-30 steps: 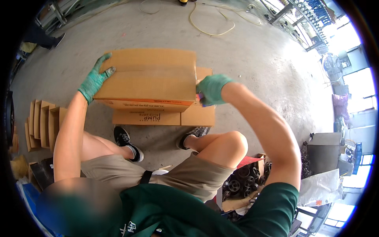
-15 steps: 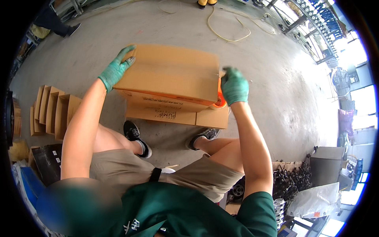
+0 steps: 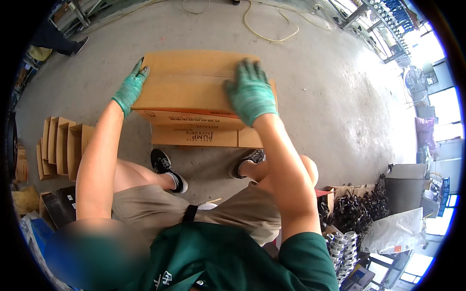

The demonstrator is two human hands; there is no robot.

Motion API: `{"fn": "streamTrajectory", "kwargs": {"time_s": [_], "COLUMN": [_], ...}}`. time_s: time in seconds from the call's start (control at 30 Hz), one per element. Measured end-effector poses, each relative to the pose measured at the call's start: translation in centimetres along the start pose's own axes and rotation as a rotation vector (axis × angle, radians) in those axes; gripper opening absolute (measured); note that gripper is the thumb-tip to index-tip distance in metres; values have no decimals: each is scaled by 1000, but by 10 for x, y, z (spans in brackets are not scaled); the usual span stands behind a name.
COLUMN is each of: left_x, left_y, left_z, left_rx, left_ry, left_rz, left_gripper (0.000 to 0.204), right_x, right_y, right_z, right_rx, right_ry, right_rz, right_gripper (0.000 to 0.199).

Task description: The person sits on the floor in a warehouse and repeatedly seals cardboard boxes using a handheld tape dispenser. They pick up a box, fold the flaps, apply tape to the seam, and place the sealed box into a growing stack.

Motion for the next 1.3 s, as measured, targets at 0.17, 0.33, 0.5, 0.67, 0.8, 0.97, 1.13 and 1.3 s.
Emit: {"fn": "streamTrajectory", "kwargs": {"time_s": [0.17, 0.33, 0.5, 0.67, 0.8, 0.97, 1.13, 1.3], "left_x": [9, 12, -29, -60, -49, -25, 101, 257], "left_y": [5, 12, 29, 94, 143, 187, 258, 242], "left_z": [11, 14, -36, -71, -88, -133, -216, -280], "left_rx": [-20, -39, -72, 227, 17, -194, -495, -719], "left_ry": [84, 214, -10, 104, -30, 224, 344, 591], "left_rz": [99, 239, -463, -830, -360, -563, -551, -851], "left_gripper": [70, 84, 102, 103, 69, 50, 45, 39], "right_x": [-36, -36, -31, -32, -2, 46, 45, 9], "right_y": [-17, -21, 21, 31, 34, 40, 43, 18], "right_z": [-12, -25, -41, -32, -23, -4, -9, -19], "right_rx": [2, 508, 175, 121, -80, 17, 104, 209], "right_ry": [-340, -636, -230, -99, 118, 202, 209, 146], "right_rz": [790, 1511, 1295, 1151, 1275, 1364, 1348, 1276], "right_gripper": [66, 74, 71, 74, 73, 72, 66, 51]}}
Point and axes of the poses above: each hand's wrist, its own z-axis towards the middle knuckle, its own y-axis out of the back of the hand, x = y × z, the point moved 4 cm from there along z, towards the middle knuckle, and after that the axes turned 7 degrees about -z, right-handed, at the moved point
